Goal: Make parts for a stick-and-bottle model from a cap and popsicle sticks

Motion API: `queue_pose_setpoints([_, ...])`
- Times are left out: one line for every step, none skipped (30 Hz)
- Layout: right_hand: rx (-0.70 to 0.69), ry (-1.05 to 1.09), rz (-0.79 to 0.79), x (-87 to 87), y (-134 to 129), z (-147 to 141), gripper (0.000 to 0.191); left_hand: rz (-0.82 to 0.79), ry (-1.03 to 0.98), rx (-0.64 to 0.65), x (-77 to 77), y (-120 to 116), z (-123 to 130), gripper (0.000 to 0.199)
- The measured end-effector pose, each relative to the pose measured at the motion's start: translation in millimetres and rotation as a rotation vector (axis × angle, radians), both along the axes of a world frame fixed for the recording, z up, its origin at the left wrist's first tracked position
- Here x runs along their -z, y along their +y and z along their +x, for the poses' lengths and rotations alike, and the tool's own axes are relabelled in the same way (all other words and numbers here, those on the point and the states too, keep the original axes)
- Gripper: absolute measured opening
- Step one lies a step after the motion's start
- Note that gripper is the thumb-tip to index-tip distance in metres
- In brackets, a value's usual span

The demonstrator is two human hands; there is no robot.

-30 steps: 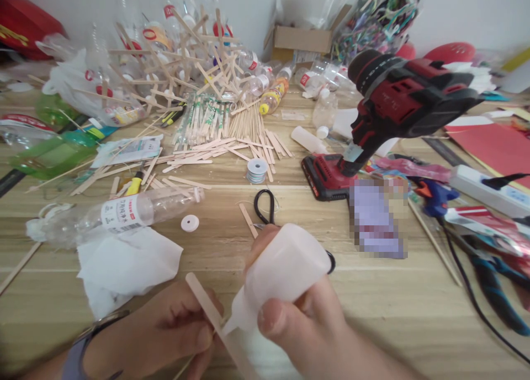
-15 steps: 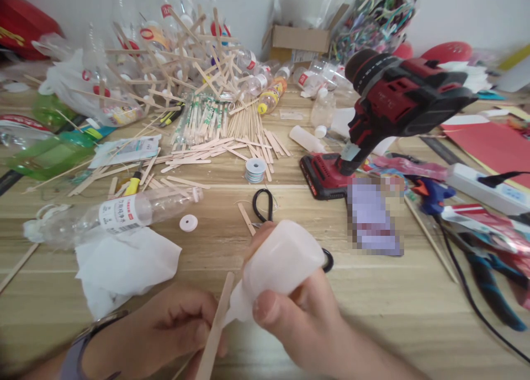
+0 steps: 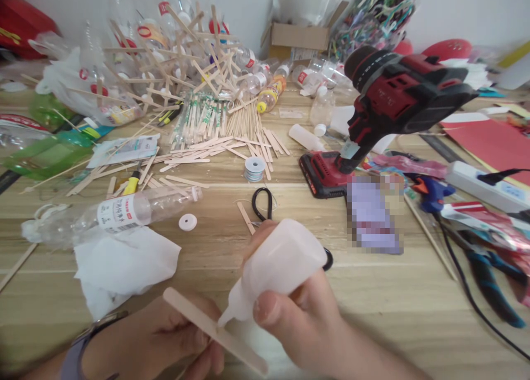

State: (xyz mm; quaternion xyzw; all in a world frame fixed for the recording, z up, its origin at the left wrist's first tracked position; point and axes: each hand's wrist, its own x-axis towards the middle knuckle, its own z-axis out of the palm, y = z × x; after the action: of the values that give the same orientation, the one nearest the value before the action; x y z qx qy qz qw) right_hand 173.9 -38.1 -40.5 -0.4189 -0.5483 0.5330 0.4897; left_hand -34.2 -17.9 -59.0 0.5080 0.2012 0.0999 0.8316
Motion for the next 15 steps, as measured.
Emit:
queue_pose_setpoints([-0.011, 0.031, -0.030, 1.6, -0.1, 1.0, 0.038, 0.003, 0.003, -0.003, -0.2, -0.2, 0.3, 0.055])
queue_pose_setpoints([-0.024, 0.074, -0.065, 2.9, -0.2, 1.7, 0.039, 0.009, 0.004, -0.004, -0.2, -0.5, 0.4, 0.055])
queue_pose_setpoints([-0.046, 0.116, -0.101, 3.8, -0.5, 2.1, 0.039, 0.014, 0.003, -0.005, 0.0, -0.9, 0.4, 0.055])
queue_pose_setpoints([-0.064, 0.139, -0.123, 4.1, -0.7, 2.1, 0.039, 0.020, 0.002, -0.005, 0.6, -1.3, 0.3, 0.055])
queue_pose_setpoints([-0.076, 0.153, -0.140, 3.8, -0.9, 1.5, 0.039, 0.020, 0.002, -0.006, 1.4, -1.8, 0.2, 0.055])
queue_pose_setpoints([-0.094, 0.168, -0.154, 2.8, -1.0, 0.6, 0.039, 0.010, 0.004, -0.006, 2.3, -2.1, -0.1, 0.056])
queue_pose_setpoints([-0.105, 0.186, -0.156, 1.5, -0.9, -0.7, 0.039, -0.001, 0.002, -0.004, 3.2, -2.3, -0.4, 0.056])
queue_pose_setpoints([-0.110, 0.205, -0.149, -0.1, -0.9, -2.0, 0.039, -0.015, -0.005, 0.002, 4.0, -2.3, -0.7, 0.056])
queue_pose_setpoints([-0.103, 0.224, -0.138, -1.7, -0.8, -3.4, 0.039, -0.025, -0.013, 0.008, 4.5, -2.2, -1.0, 0.056])
queue_pose_setpoints([-0.092, 0.238, -0.122, -3.2, -0.6, -4.5, 0.038, -0.030, -0.021, 0.014, 4.5, -1.8, -1.2, 0.055])
queue_pose_setpoints([-0.089, 0.247, -0.107, -4.4, -0.5, -5.3, 0.036, -0.031, -0.018, 0.014, 4.2, -1.3, -1.4, 0.055])
queue_pose_setpoints([-0.092, 0.248, -0.092, -5.4, -0.4, -5.9, 0.034, -0.032, -0.004, 0.012, 3.4, -0.8, -1.5, 0.054])
queue_pose_setpoints([-0.094, 0.241, -0.078, -6.2, -0.2, -6.1, 0.032, -0.040, 0.020, 0.011, 2.2, -0.3, -1.3, 0.052])
queue_pose_setpoints([-0.100, 0.232, -0.069, -6.7, -0.1, -6.2, 0.030, -0.056, 0.046, 0.010, 0.9, 0.2, -1.1, 0.051])
queue_pose_setpoints([-0.100, 0.227, -0.060, -7.0, 0.0, -6.1, 0.031, -0.076, 0.062, 0.009, -0.4, 0.4, -0.7, 0.050])
